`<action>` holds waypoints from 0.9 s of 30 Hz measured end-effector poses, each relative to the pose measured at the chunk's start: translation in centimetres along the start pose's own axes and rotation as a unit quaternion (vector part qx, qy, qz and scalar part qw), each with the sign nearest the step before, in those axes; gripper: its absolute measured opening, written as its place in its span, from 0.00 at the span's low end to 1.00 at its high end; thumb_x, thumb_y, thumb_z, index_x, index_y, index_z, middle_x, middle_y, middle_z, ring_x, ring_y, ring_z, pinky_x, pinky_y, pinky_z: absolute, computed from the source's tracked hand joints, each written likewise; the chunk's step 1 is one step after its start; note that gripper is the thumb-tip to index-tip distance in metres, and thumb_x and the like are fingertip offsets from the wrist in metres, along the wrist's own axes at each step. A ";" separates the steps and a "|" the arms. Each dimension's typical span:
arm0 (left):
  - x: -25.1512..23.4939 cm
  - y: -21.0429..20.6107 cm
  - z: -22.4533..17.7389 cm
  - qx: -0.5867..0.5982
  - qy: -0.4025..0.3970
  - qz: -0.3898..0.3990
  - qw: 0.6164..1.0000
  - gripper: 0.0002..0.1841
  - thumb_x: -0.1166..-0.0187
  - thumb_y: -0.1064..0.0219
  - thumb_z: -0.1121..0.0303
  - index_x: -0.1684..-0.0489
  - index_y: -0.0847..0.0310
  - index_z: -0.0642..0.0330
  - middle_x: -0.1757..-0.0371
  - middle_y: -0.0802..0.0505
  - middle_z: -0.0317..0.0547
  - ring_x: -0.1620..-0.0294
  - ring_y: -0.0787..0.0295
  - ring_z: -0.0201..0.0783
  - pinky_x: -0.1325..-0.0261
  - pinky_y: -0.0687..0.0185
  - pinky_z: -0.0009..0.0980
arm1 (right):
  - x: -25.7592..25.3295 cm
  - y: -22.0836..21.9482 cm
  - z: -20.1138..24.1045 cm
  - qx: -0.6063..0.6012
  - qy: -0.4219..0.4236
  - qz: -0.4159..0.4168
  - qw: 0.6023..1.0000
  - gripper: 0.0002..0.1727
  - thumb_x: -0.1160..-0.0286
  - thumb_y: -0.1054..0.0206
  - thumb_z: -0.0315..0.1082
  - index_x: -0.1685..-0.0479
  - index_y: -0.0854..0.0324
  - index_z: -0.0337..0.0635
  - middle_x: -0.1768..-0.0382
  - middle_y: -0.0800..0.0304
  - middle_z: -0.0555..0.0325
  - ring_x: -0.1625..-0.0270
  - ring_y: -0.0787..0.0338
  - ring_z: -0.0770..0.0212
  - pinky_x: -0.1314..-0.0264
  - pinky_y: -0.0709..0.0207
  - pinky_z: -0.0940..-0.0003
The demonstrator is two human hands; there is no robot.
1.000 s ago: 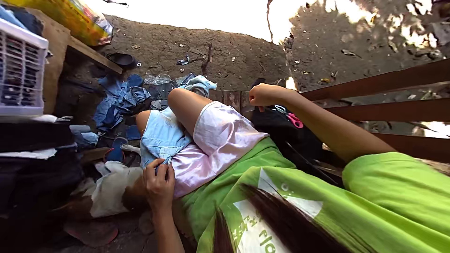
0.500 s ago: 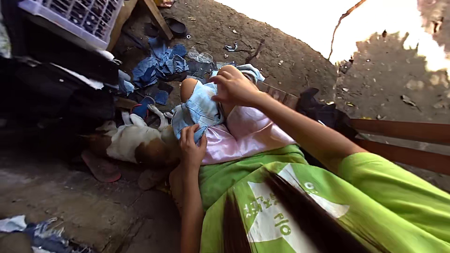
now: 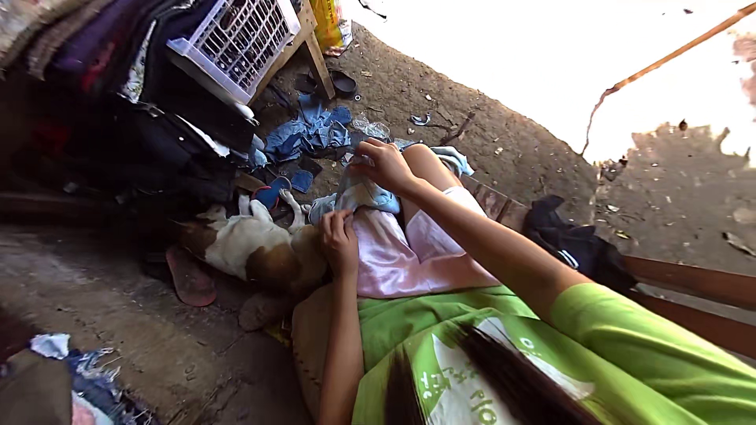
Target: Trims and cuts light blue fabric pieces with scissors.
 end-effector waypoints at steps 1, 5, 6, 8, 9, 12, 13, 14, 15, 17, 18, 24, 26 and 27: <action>-0.9 -0.9 0.5 0.002 0.017 0.021 1.000 0.08 0.21 0.34 0.78 0.52 0.10 0.70 0.48 0.09 0.64 0.42 0.12 0.60 0.35 0.19 0.50 | -0.4 -0.2 -0.8 0.025 -0.031 0.003 0.999 0.19 0.26 0.26 0.38 0.41 0.14 0.35 0.44 0.12 0.37 0.38 0.14 0.36 0.39 0.28 0.32; -2.7 -3.0 2.0 0.004 0.053 0.082 0.995 0.10 0.18 0.36 0.77 0.47 0.11 0.65 0.47 0.11 0.62 0.43 0.13 0.57 0.37 0.18 0.52 | 2.1 3.8 -2.6 0.062 -0.104 0.090 0.989 0.31 0.23 0.28 0.45 0.22 0.27 0.42 0.27 0.23 0.38 0.30 0.18 0.36 0.33 0.24 0.36; -2.8 -3.1 2.2 0.014 0.056 0.087 0.995 0.10 0.18 0.36 0.77 0.47 0.11 0.65 0.48 0.11 0.60 0.44 0.12 0.55 0.38 0.18 0.51 | 3.8 5.5 -3.7 0.065 -0.114 0.094 0.987 0.30 0.23 0.27 0.44 0.24 0.26 0.41 0.28 0.22 0.38 0.31 0.17 0.37 0.32 0.24 0.36; -2.8 -3.4 2.7 0.056 0.058 0.083 0.993 0.09 0.20 0.34 0.77 0.49 0.11 0.67 0.48 0.11 0.60 0.45 0.12 0.53 0.38 0.18 0.48 | 8.6 9.5 -6.7 0.065 -0.160 0.095 0.980 0.25 0.23 0.28 0.38 0.28 0.23 0.38 0.31 0.20 0.38 0.34 0.15 0.38 0.33 0.22 0.34; -2.8 -3.4 3.0 0.079 0.060 0.084 0.991 0.08 0.21 0.32 0.77 0.50 0.11 0.68 0.46 0.11 0.61 0.44 0.12 0.53 0.37 0.19 0.48 | 11.6 11.5 -8.3 0.070 -0.186 0.091 0.976 0.22 0.22 0.29 0.36 0.31 0.21 0.37 0.35 0.17 0.38 0.38 0.13 0.38 0.36 0.21 0.34; -2.8 -3.2 4.2 0.134 0.066 0.106 0.983 0.12 0.24 0.31 0.76 0.45 0.13 0.71 0.37 0.13 0.64 0.34 0.16 0.53 0.29 0.23 0.48 | 21.1 16.7 -13.0 0.093 -0.295 0.116 0.944 0.20 0.19 0.30 0.35 0.34 0.20 0.34 0.44 0.11 0.37 0.44 0.10 0.37 0.39 0.20 0.32; -2.9 -2.9 4.6 0.140 0.066 0.118 0.981 0.15 0.25 0.32 0.76 0.42 0.14 0.72 0.33 0.14 0.65 0.29 0.19 0.55 0.26 0.25 0.49 | 24.1 18.1 -14.0 0.098 -0.348 0.129 0.924 0.20 0.18 0.31 0.36 0.34 0.20 0.32 0.46 0.11 0.36 0.44 0.10 0.35 0.37 0.23 0.31; -3.0 -2.7 5.0 0.139 0.061 0.128 0.980 0.18 0.28 0.32 0.76 0.39 0.15 0.72 0.31 0.16 0.66 0.26 0.21 0.56 0.24 0.27 0.50 | 26.7 19.1 -14.4 0.102 -0.403 0.133 0.900 0.20 0.17 0.32 0.37 0.34 0.19 0.31 0.46 0.11 0.33 0.41 0.12 0.32 0.34 0.28 0.27; -3.1 -2.4 5.3 0.138 0.057 0.135 0.979 0.21 0.30 0.33 0.77 0.37 0.16 0.73 0.29 0.17 0.68 0.24 0.23 0.58 0.24 0.28 0.51 | 29.1 20.0 -14.3 0.107 -0.450 0.121 0.878 0.21 0.17 0.32 0.38 0.35 0.18 0.30 0.46 0.11 0.31 0.39 0.14 0.29 0.32 0.34 0.23; -3.2 -2.0 5.4 0.145 0.073 0.148 0.975 0.23 0.31 0.36 0.79 0.34 0.20 0.77 0.26 0.22 0.73 0.23 0.26 0.59 0.25 0.27 0.47 | 33.1 21.1 -14.2 0.131 -0.494 0.094 0.855 0.20 0.17 0.32 0.40 0.40 0.15 0.31 0.49 0.10 0.31 0.41 0.13 0.28 0.33 0.31 0.22; -3.0 -1.7 5.4 0.147 0.088 0.153 0.973 0.23 0.30 0.38 0.80 0.34 0.21 0.78 0.25 0.23 0.74 0.23 0.27 0.58 0.26 0.26 0.44 | 34.4 21.4 -13.7 0.129 -0.518 0.102 0.839 0.20 0.16 0.32 0.40 0.39 0.16 0.31 0.48 0.10 0.31 0.39 0.13 0.28 0.33 0.31 0.23; -1.2 -1.3 5.7 0.206 0.182 0.140 0.951 0.24 0.24 0.45 0.82 0.28 0.32 0.84 0.30 0.20 0.73 0.34 0.19 0.41 0.33 0.25 0.29 | 38.2 18.9 -11.3 0.155 -0.616 0.208 0.744 0.15 0.24 0.29 0.30 0.40 0.15 0.36 0.45 0.11 0.32 0.38 0.14 0.28 0.40 0.26 0.24; -0.3 -1.3 5.7 0.209 0.227 0.142 0.940 0.22 0.21 0.46 0.82 0.28 0.34 0.84 0.33 0.20 0.69 0.41 0.18 0.37 0.39 0.23 0.28 | 40.6 17.5 -12.0 0.163 -0.617 0.188 0.747 0.21 0.25 0.29 0.29 0.33 0.19 0.34 0.39 0.15 0.30 0.34 0.17 0.26 0.38 0.28 0.23; 0.2 -1.3 5.7 0.200 0.247 0.150 0.936 0.21 0.19 0.46 0.81 0.29 0.32 0.85 0.35 0.18 0.71 0.40 0.18 0.39 0.37 0.22 0.30 | 41.8 16.8 -12.5 0.161 -0.610 0.169 0.757 0.23 0.26 0.27 0.30 0.31 0.20 0.34 0.39 0.15 0.28 0.34 0.17 0.25 0.38 0.28 0.22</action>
Point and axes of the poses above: each hand's wrist, its own x-axis away from the middle knuckle, its own y-axis out of the back of the hand, z = x × y, the point moved 4 cm from there along -x, towards the middle knuckle
